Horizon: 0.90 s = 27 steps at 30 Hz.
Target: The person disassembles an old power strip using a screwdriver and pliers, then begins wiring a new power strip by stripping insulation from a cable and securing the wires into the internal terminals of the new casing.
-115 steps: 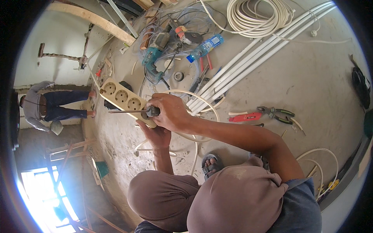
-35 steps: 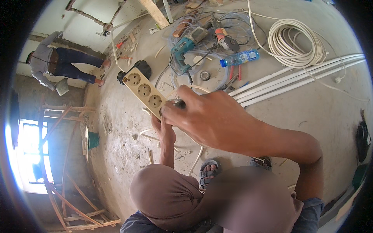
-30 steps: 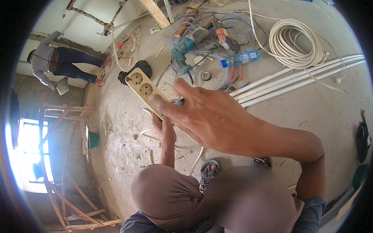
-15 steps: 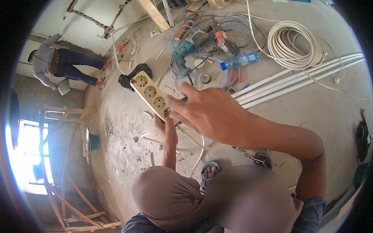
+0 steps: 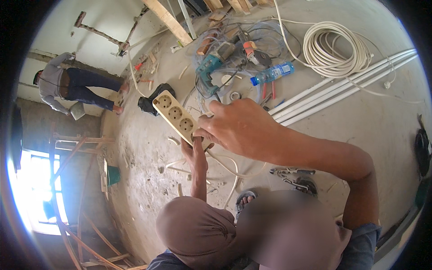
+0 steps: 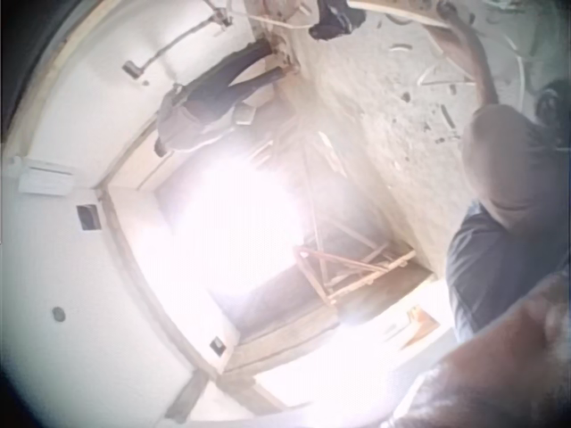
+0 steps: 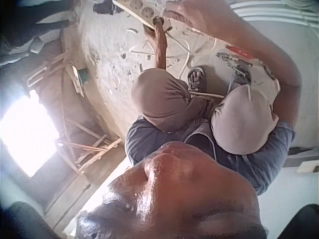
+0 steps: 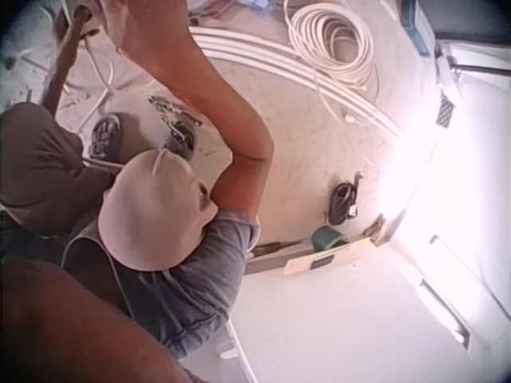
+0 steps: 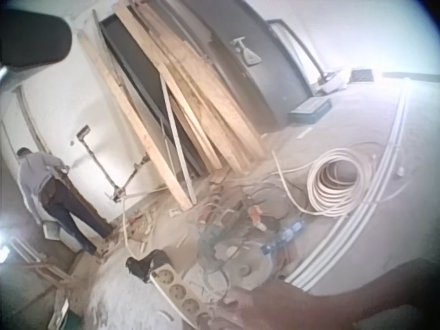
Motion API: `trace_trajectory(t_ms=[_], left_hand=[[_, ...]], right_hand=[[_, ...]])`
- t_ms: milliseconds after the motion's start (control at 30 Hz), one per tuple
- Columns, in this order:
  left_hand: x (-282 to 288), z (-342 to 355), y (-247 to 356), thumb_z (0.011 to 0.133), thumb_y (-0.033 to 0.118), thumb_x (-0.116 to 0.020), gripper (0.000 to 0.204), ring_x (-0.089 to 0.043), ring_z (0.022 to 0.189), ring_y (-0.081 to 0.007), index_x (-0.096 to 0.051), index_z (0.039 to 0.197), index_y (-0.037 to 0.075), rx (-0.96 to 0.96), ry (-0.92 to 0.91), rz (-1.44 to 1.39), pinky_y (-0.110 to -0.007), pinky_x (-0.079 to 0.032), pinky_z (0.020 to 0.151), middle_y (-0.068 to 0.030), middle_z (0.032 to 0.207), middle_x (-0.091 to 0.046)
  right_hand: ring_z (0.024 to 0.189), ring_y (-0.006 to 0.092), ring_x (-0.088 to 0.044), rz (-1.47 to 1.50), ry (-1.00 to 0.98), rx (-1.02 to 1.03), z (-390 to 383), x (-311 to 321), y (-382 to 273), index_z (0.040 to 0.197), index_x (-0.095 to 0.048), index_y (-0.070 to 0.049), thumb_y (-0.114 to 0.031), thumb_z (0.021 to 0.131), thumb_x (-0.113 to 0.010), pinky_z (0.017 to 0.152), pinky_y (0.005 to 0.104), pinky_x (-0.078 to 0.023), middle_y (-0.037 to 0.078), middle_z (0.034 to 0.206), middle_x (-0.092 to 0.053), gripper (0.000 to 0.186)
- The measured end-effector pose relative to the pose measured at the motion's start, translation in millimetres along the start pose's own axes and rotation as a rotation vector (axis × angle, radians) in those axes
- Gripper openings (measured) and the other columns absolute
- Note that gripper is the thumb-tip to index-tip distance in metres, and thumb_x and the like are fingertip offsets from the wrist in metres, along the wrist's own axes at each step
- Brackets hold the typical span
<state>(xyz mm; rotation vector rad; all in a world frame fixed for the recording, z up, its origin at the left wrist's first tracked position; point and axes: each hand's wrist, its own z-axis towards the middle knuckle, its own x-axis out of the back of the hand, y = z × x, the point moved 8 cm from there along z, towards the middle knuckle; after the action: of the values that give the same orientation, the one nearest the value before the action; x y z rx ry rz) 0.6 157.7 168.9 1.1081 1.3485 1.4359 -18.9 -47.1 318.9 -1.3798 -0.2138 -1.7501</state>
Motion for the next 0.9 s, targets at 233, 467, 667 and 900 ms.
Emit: trace_trajectory(t_ms=[233, 467, 667, 900], left_hand=[[-7, 2, 9, 0.096, 0.011, -0.056, 0.035, -0.064, 0.092, -0.0164, -0.049, 0.128, -0.002, -0.138, 0.001, 0.072, -0.03, -0.061, 0.067, -0.0128, 0.114, -0.06], [-8, 2, 0, 0.094, 0.008, -0.056, 0.036, -0.061, 0.098, -0.0168, -0.049, 0.128, -0.003, -0.053, -0.002, 0.008, -0.03, -0.062, 0.072, -0.0128, 0.114, -0.06], [-7, 0, 7, 0.095, 0.011, -0.056, 0.038, -0.06, 0.1, -0.0163, -0.049, 0.129, -0.003, -0.1, 0.022, 0.073, -0.03, -0.056, 0.078, -0.0122, 0.114, -0.061], [10, 12, -8, 0.096, 0.013, -0.057, 0.038, -0.061, 0.101, -0.0197, -0.051, 0.129, -0.004, -0.198, 0.007, 0.201, -0.033, -0.049, 0.089, -0.013, 0.112, -0.064]], right_hand=[[0.055, 0.0247, -0.065, 0.014, 0.192, 0.074, -2, 8, -4, 0.129, -0.059, -0.011, -0.023, 0.088, -0.065, 0.05, 0.0372, -0.054, 0.01, 0.094, -0.059, 0.043], [0.058, 0.0258, -0.066, 0.027, 0.131, 0.122, -4, 6, -2, 0.13, -0.058, -0.009, -0.017, 0.086, -0.068, 0.05, 0.0365, -0.054, 0.014, 0.098, -0.055, 0.046], [0.06, 0.0247, -0.067, 0.084, 0.194, 0.147, -6, 11, -5, 0.122, -0.062, -0.008, -0.015, 0.084, -0.069, 0.052, 0.0367, -0.055, 0.015, 0.102, -0.054, 0.039], [0.059, 0.0243, -0.066, 0.137, 0.185, 0.195, -7, 10, -11, 0.127, -0.06, -0.01, -0.016, 0.084, -0.069, 0.051, 0.0368, -0.055, 0.015, 0.103, -0.054, 0.044]])
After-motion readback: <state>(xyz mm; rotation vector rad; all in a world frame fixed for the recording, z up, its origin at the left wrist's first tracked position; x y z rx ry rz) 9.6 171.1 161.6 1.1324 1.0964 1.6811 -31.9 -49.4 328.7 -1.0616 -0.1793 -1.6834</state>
